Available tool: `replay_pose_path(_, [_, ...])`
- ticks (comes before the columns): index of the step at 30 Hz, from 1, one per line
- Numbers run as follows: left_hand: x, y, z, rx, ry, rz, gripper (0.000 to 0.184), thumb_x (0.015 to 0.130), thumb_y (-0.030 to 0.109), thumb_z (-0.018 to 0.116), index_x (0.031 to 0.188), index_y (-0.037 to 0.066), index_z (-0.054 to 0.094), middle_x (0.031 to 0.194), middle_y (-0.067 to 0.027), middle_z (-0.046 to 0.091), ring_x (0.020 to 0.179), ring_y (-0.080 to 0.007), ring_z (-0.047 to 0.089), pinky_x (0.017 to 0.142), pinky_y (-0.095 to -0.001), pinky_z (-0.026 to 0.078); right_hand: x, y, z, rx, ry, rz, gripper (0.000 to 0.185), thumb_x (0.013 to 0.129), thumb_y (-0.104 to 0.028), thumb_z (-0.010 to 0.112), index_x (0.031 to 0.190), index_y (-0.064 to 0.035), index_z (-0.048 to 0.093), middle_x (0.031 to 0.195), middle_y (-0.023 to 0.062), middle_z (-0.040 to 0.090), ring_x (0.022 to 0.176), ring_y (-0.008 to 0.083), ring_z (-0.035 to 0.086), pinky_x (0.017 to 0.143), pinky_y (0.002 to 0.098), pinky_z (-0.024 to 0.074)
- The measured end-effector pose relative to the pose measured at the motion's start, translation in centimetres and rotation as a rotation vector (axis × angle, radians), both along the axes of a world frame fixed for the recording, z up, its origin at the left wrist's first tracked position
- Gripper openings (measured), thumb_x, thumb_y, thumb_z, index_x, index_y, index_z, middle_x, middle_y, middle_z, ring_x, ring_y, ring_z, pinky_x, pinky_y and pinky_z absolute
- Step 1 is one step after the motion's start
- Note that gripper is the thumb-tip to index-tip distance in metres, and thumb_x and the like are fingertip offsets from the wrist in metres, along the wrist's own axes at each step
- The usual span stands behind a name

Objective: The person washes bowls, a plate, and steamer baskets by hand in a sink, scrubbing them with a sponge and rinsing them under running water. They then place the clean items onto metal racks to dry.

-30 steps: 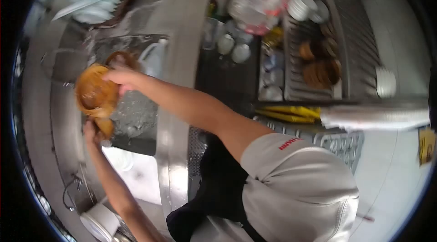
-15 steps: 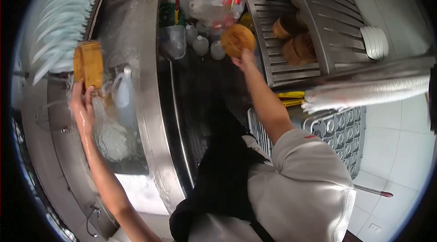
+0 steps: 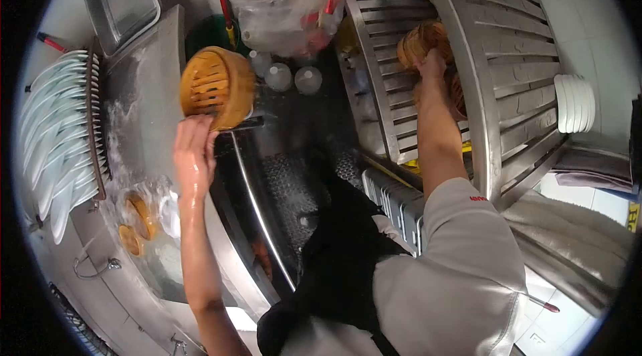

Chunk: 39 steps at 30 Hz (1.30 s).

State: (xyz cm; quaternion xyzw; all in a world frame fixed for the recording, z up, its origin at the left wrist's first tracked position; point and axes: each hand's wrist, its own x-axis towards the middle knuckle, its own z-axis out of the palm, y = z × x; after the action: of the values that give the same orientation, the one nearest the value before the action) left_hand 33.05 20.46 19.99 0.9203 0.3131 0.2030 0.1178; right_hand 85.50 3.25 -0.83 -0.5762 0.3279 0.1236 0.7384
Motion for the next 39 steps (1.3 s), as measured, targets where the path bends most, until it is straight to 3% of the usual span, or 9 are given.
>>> replay_pose_path(6, [6.9,0.0,-3.1,0.016,0.017,-0.144,0.034,0.07,0.001,0.062,0.103,0.005,0.061,0.101,-0.0095,0.058,0.1,-0.03,0.053,0.083,-0.0395,0.044,-0.7,0.8,-5.3,-0.047,-0.033,0.063,0.055,0.085,-0.045,0.061,0.113,0.0006,0.049,0.105,0.0089,0.051,0.083,0.0232,0.051,0.064,0.0372,0.0498])
replay_pose_path(11, [16.3,0.1,-5.8,0.145,0.053,-0.424,0.042,0.068,0.001,0.054,0.11,0.009,0.059,0.11,-0.0072,0.054,0.109,-0.0283,0.048,0.097,-0.0445,0.036,-18.0,5.4,12.5,0.022,-0.173,1.066,0.067,0.082,-0.051,0.06,0.127,-0.0035,0.045,0.126,0.0158,0.048,0.107,0.0266,0.054,0.063,0.0358,0.0563])
replay_pose_path(15, [20.6,-1.7,-4.1,0.127,-0.085,-0.443,0.052,0.071,-0.002,0.054,0.121,0.01,0.053,0.121,-0.0119,0.05,0.119,-0.0309,0.043,0.104,-0.0457,0.032,-14.2,4.8,10.3,-0.181,-0.287,0.805,0.048,0.09,-0.031,0.053,0.126,-0.0002,0.044,0.112,0.0159,0.057,0.088,0.0262,0.063,0.061,0.0367,0.0593])
replay_pose_path(16, [20.7,-1.9,-3.3,0.128,-0.158,-0.397,0.054,0.071,-0.003,0.055,0.123,0.01,0.051,0.124,-0.0129,0.049,0.122,-0.0317,0.042,0.105,-0.0459,0.031,-12.0,4.0,9.5,-0.248,-0.317,0.708,0.043,0.092,-0.034,0.049,0.12,-0.0015,0.052,0.105,0.0135,0.06,0.079,0.021,0.064,0.045,0.0304,0.0551])
replay_pose_path(28, [-12.6,-1.5,-4.9,-0.151,-0.299,0.695,0.033,0.09,0.005,0.046,0.122,-0.001,0.051,0.125,-0.0143,0.053,0.115,-0.0258,0.05,0.096,-0.0355,0.039,6.9,-3.6,2.3,-0.466,-0.249,0.015,0.047,0.092,-0.035,0.05,0.123,-0.001,0.047,0.113,0.0149,0.057,0.088,0.0231,0.063,0.06,0.0326,0.0546])
replay_pose_path(33, [-21.8,-4.9,-6.8,-0.215,-0.411,0.957,0.037,0.089,0.003,0.047,0.126,-0.004,0.046,0.125,-0.0162,0.053,0.115,-0.0253,0.051,0.095,-0.0343,0.041,7.5,-4.6,-0.6,-0.992,-0.272,0.253,0.049,0.091,-0.035,0.052,0.126,-0.0024,0.045,0.117,0.0154,0.056,0.094,0.0239,0.062,0.067,0.0339,0.0552])
replay_pose_path(36, [-24.5,-6.1,-7.3,-0.179,-0.362,0.985,0.036,0.089,0.001,0.046,0.125,-0.005,0.047,0.124,-0.0172,0.053,0.115,-0.0251,0.052,0.095,-0.0348,0.041,10.9,-6.8,-3.5,-2.089,-0.344,1.115,0.05,0.09,-0.035,0.053,0.128,-0.0032,0.043,0.119,0.0158,0.056,0.098,0.0244,0.061,0.072,0.0347,0.0555])
replay_pose_path(37, [-25.3,-6.3,-7.4,-0.173,-0.348,1.015,0.036,0.089,0.001,0.045,0.125,-0.006,0.047,0.125,-0.0172,0.053,0.115,-0.025,0.052,0.095,-0.0346,0.04,11.8,-7.1,-4.6,-2.192,-0.401,1.199,0.051,0.09,-0.035,0.053,0.128,-0.0035,0.043,0.12,0.0159,0.056,0.099,0.0246,0.061,0.073,0.035,0.0556])
replay_pose_path(39, [-26.6,-6.8,-7.5,-0.174,-0.308,1.069,0.036,0.089,0.0,0.045,0.124,-0.006,0.047,0.125,-0.0172,0.053,0.115,-0.0248,0.052,0.095,-0.0344,0.04,9.1,-6.2,-4.6,-1.663,-0.402,0.81,0.058,0.092,-0.041,0.047,0.137,-0.0059,0.035,0.134,0.0151,0.043,0.118,0.0266,0.046,0.09,0.0395,0.0443])
